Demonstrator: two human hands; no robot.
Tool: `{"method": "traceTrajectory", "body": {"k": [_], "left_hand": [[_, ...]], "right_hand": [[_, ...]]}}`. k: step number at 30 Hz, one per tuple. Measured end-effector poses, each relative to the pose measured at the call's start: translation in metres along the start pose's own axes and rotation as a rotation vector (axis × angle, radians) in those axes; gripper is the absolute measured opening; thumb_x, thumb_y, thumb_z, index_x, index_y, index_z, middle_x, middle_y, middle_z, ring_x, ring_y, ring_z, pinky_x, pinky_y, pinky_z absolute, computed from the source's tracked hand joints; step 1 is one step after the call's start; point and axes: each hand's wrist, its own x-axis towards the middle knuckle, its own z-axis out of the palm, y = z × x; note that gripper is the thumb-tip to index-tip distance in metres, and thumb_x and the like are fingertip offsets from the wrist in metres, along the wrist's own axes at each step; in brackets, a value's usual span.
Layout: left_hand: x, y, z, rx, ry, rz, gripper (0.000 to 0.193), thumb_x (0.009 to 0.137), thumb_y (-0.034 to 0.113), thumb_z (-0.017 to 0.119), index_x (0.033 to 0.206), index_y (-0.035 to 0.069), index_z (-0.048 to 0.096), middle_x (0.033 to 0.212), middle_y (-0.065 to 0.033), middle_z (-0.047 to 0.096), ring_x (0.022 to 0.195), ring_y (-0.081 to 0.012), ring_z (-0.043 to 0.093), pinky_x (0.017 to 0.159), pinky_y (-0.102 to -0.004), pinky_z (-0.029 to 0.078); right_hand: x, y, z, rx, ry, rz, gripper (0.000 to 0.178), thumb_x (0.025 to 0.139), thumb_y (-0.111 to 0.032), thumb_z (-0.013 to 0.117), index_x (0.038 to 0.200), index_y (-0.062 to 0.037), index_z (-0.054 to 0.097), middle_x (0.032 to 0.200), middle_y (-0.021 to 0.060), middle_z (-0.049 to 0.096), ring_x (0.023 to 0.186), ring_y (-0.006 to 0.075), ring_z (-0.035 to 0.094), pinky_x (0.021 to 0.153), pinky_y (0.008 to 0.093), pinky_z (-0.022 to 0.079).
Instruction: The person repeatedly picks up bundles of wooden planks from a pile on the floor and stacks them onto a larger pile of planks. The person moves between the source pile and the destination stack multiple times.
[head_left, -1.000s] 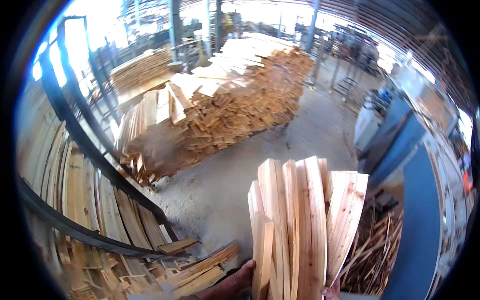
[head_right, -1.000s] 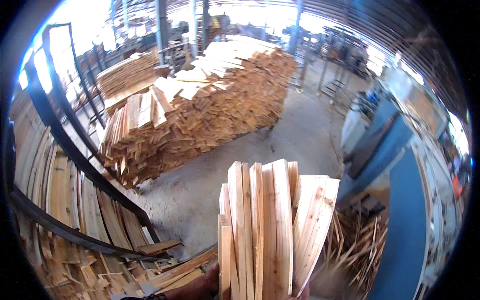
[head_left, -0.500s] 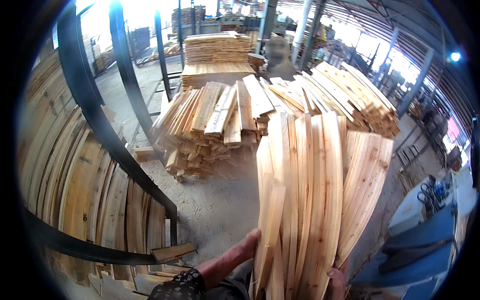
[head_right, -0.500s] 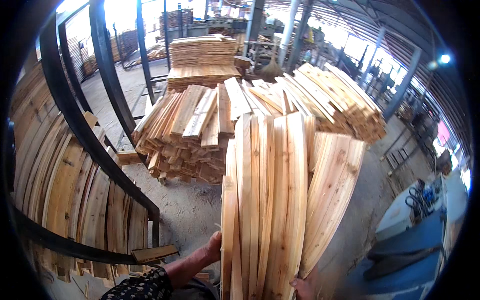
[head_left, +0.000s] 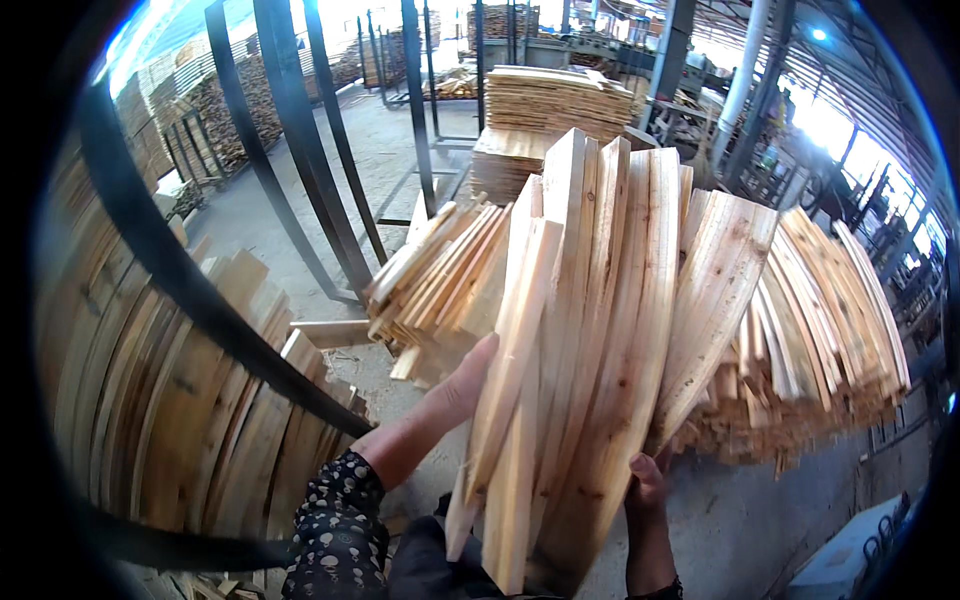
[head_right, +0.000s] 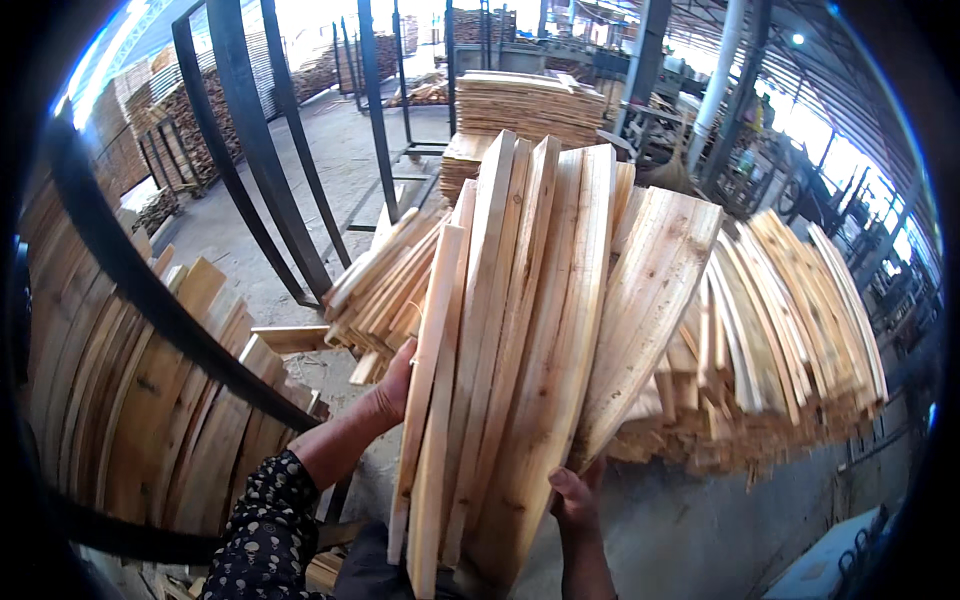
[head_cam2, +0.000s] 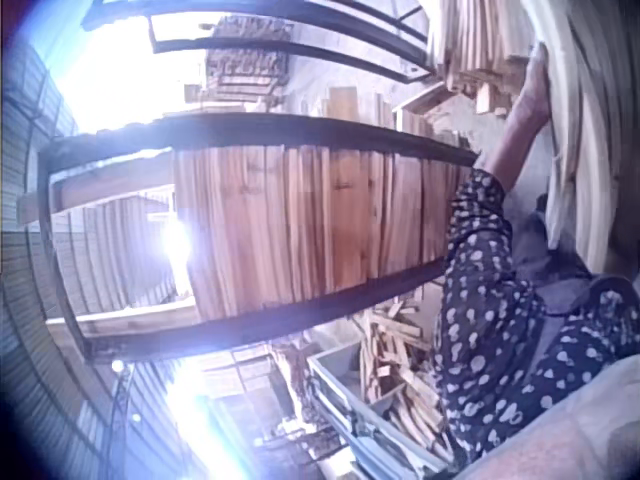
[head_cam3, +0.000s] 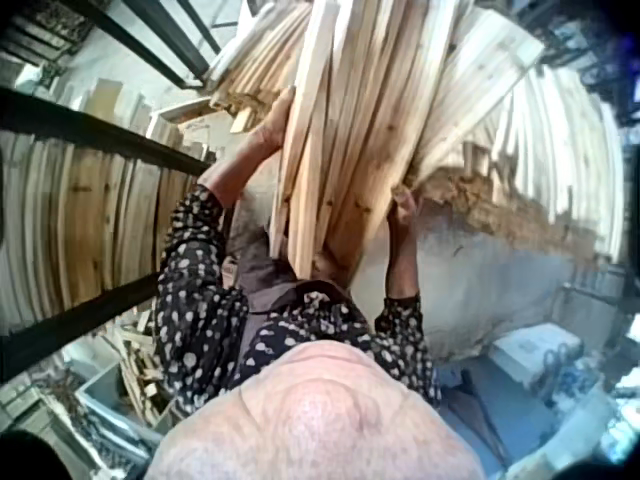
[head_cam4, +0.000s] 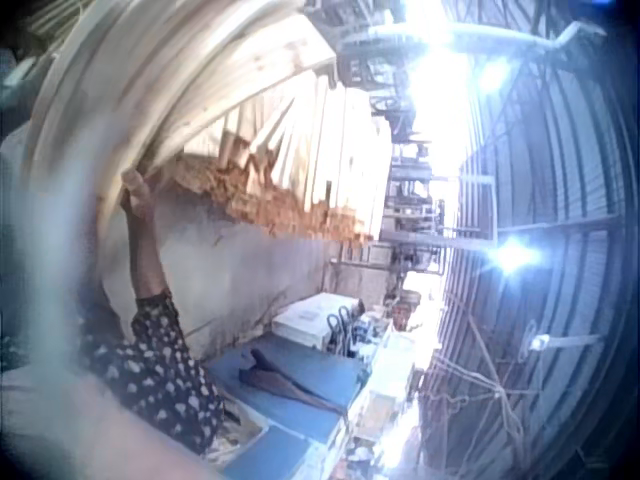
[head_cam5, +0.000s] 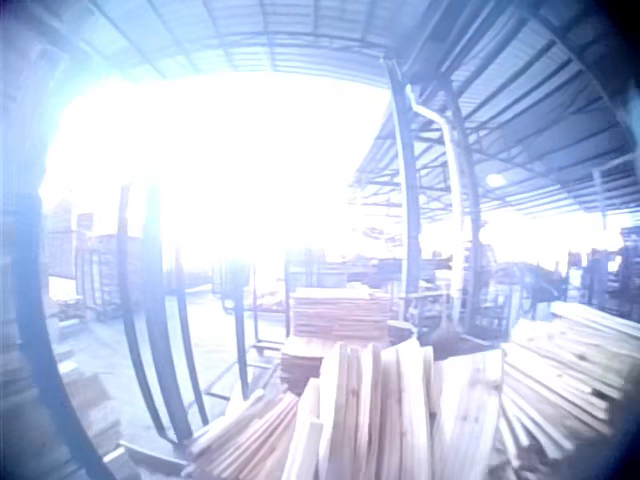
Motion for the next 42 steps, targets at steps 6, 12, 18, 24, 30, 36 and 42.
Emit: {"method": "traceTrajectory", "body": {"k": [6,12,18,24,30,36,42], "left_hand": [[0.109,0.111,-0.133,0.085,0.055,0.044,0.043,0.088,0.036,0.041,0.116,0.004,0.048,0.098,-0.0078,0.059,0.09,-0.0152,0.057,0.08,-0.0292,0.047],[0.229,0.22,-0.266,0.444,0.179,-0.098,0.047,0.087,0.039,0.043,0.119,0.003,0.046,0.104,-0.0101,0.057,0.092,-0.0148,0.055,0.083,-0.0287,0.044],[0.258,0.228,-0.364,1.008,0.31,-0.074,0.079,0.082,0.051,0.047,0.135,0.0,0.017,0.137,-0.0148,0.025,0.126,-0.0205,0.023,0.102,-0.0274,0.018],[0.249,0.213,-0.357,0.753,0.486,0.003,0.076,0.075,0.04,0.058,0.13,-0.003,0.029,0.126,-0.02,0.041,0.115,-0.0264,0.041,0.096,-0.0293,0.03],[0.267,0.244,-0.337,0.998,0.541,-0.027,0.078,0.067,0.033,0.065,0.13,0.0,0.032,0.125,-0.0212,0.043,0.114,-0.0273,0.043,0.095,-0.0322,0.034],[0.358,0.248,-0.331,1.059,0.551,-0.009,0.071,0.069,0.041,0.065,0.124,0.002,0.043,0.118,-0.0218,0.049,0.107,-0.0283,0.05,0.091,-0.0321,0.038],[0.386,0.23,-0.382,1.296,0.748,-0.044,0.051,0.075,0.044,0.058,0.114,0.011,0.055,0.106,-0.021,0.056,0.1,-0.0314,0.053,0.087,-0.0333,0.041]], "right_hand": [[0.153,0.117,0.051,-0.104,-0.066,0.095,0.069,0.069,-0.01,0.056,0.131,-0.0068,0.025,0.121,0.0112,0.042,0.106,0.0236,0.046,0.09,0.0362,0.038],[0.295,0.219,0.148,-0.184,-0.027,0.305,0.073,0.076,-0.019,0.063,0.133,-0.0021,0.019,0.124,0.0144,0.039,0.115,0.0251,0.038,0.095,0.0376,0.034],[0.334,0.267,0.193,-1.084,-0.514,0.023,0.081,0.075,-0.032,0.065,0.133,-0.0004,0.02,0.135,0.0265,0.02,0.127,0.0384,0.02,0.102,0.0425,0.022],[0.33,0.291,0.173,-1.405,-0.7,-0.26,0.056,0.072,-0.046,0.058,0.108,-0.0042,0.054,0.119,0.0211,0.043,0.111,0.0362,0.04,0.09,0.0435,0.029],[0.331,0.298,0.168,-1.368,-0.725,-0.324,0.05,0.073,-0.051,0.055,0.099,-0.0092,0.06,0.113,0.0167,0.05,0.103,0.0322,0.047,0.084,0.0415,0.03],[0.331,0.296,0.164,-1.385,-0.763,-0.26,0.037,0.07,-0.036,0.062,0.098,-0.0126,0.061,0.112,0.0111,0.052,0.104,0.0263,0.047,0.085,0.0398,0.03],[0.327,0.295,0.165,-1.334,-0.756,-0.224,0.031,0.066,-0.027,0.064,0.094,-0.0128,0.063,0.111,0.0092,0.053,0.102,0.0246,0.049,0.084,0.0378,0.03]]}}
